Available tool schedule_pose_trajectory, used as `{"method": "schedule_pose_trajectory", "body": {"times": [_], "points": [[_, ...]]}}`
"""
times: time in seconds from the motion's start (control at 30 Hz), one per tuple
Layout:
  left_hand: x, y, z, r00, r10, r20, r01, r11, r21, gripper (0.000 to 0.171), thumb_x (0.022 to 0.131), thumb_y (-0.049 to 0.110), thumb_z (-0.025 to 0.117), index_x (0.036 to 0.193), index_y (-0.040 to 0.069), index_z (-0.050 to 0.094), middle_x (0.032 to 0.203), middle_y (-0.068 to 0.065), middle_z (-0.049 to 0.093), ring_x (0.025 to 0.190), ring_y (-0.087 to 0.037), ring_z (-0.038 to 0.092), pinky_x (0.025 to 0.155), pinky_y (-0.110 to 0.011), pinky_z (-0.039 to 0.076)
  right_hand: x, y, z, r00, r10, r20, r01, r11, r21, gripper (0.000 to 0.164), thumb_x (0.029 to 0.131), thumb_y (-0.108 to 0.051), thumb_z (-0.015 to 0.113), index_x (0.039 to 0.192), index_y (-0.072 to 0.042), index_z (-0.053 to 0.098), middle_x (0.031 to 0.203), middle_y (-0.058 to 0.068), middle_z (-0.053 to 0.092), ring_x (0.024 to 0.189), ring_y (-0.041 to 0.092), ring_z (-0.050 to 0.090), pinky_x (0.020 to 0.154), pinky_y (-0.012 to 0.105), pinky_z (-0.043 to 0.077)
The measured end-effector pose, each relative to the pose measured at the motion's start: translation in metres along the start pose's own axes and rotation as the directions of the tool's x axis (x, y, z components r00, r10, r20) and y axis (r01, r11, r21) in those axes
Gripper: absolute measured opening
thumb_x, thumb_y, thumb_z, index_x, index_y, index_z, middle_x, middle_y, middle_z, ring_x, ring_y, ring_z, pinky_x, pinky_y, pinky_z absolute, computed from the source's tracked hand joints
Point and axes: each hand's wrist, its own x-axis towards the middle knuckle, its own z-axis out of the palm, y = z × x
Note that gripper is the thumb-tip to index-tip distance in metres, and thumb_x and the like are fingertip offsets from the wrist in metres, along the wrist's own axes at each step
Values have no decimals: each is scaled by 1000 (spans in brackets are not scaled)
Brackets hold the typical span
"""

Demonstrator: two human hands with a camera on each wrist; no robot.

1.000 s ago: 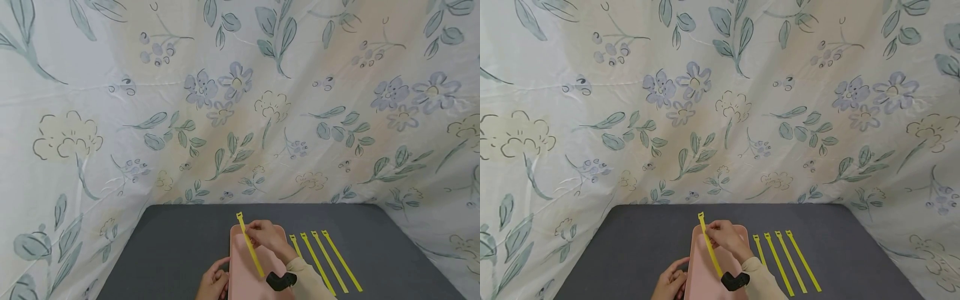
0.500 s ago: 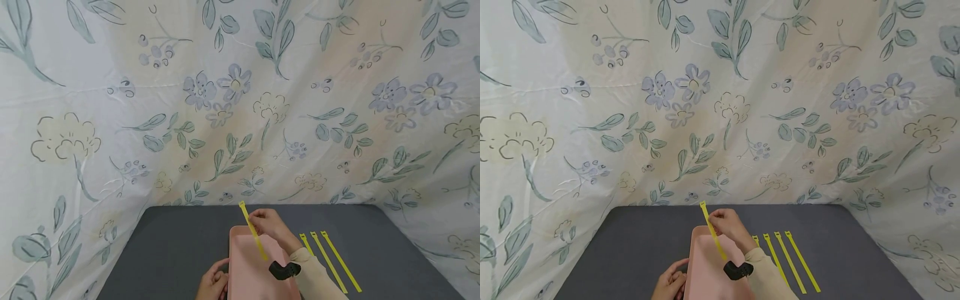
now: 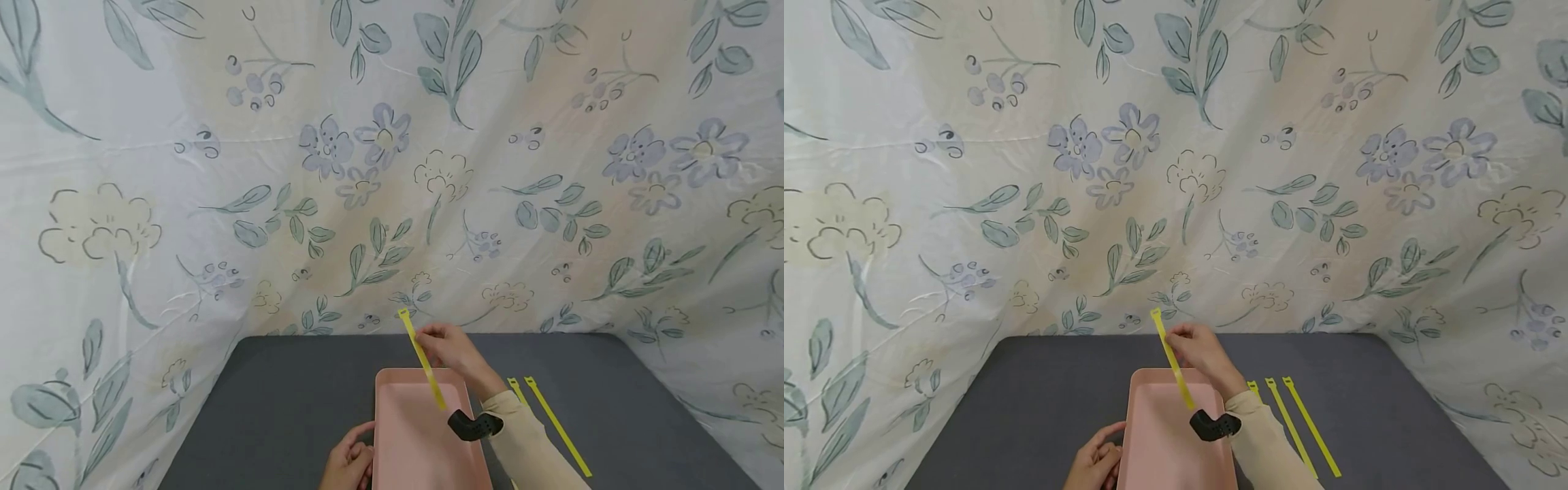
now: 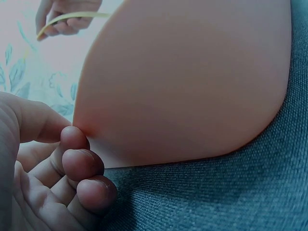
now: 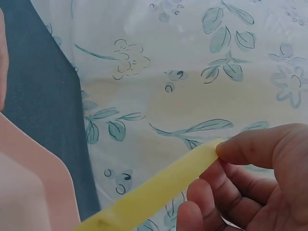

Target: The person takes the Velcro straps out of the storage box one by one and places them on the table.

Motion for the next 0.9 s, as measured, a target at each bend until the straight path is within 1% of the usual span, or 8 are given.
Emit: {"method": "schedule_pose_trajectory", "body": {"times": [0.23, 0.33, 0.4, 0.57, 0.73, 0.83, 0.9], "points": [[1, 0, 0, 1000, -10, 0, 10, 1000, -19, 48, 90, 9, 56, 136, 0, 48, 61, 3, 51, 44, -7, 43, 44, -18, 39, 0, -3, -13, 1000, -12, 0, 12, 1000, 14, 21, 93, -26, 61, 107, -12, 68, 90, 6, 65, 73, 19, 57, 62, 32, 49], [1, 1, -1, 1000, -10, 5, 10, 1000, -19, 48, 90, 9, 55, 137, 0, 47, 61, 3, 51, 44, -6, 43, 44, -17, 39, 0, -4, -20, 1000, -8, -8, 8, 1000, 19, 22, 93, -26, 61, 107, -11, 68, 89, 5, 65, 73, 19, 56, 61, 30, 48], [1, 1, 0, 1000, -10, 4, 10, 1000, -16, 48, 90, 9, 55, 137, 0, 47, 60, 4, 51, 44, -6, 43, 44, -17, 39, 1, -4, -25, 1000, -16, -12, 16, 1000, 18, 22, 93, -27, 61, 107, -11, 67, 87, 5, 63, 72, 19, 55, 62, 31, 48], [-1, 3, 1, 1000, 2, 0, -2, 1000, -15, 48, 90, 8, 55, 136, -1, 47, 60, 4, 51, 44, -6, 43, 44, -17, 39, -1, -1, -40, 999, -32, -25, 31, 999, -10, 26, 94, -30, 60, 110, -10, 66, 87, 5, 61, 74, 19, 55, 64, 32, 50], [-1, 3, 1, 1000, 4, 10, -4, 1000, -31, 49, 91, 8, 55, 137, -1, 46, 60, 4, 50, 44, -5, 43, 43, -16, 38, -3, 4, -56, 999, -21, -47, 20, 999, -30, 28, 94, -32, 60, 112, -12, 65, 89, 4, 62, 75, 19, 55, 68, 34, 50], [-1, 1, 1, 1000, 12, 13, -11, 1000, -29, 48, 91, 8, 55, 138, -1, 46, 60, 4, 50, 43, -5, 42, 42, -16, 38, -4, 6, -65, 999, -20, -48, 18, 999, -46, 30, 94, -32, 59, 115, -11, 65, 88, 4, 61, 72, 20, 54, 69, 35, 50], [-1, 0, 1, 1000, 7, 9, -7, 1000, -27, 48, 91, 7, 55, 137, 0, 46, 60, 3, 50, 43, -5, 42, 42, -16, 38, -5, 7, -71, 999, -4, -54, 1, 999, -54, 32, 94, -33, 59, 117, -11, 64, 87, 3, 60, 71, 20, 54, 69, 35, 50]]}}
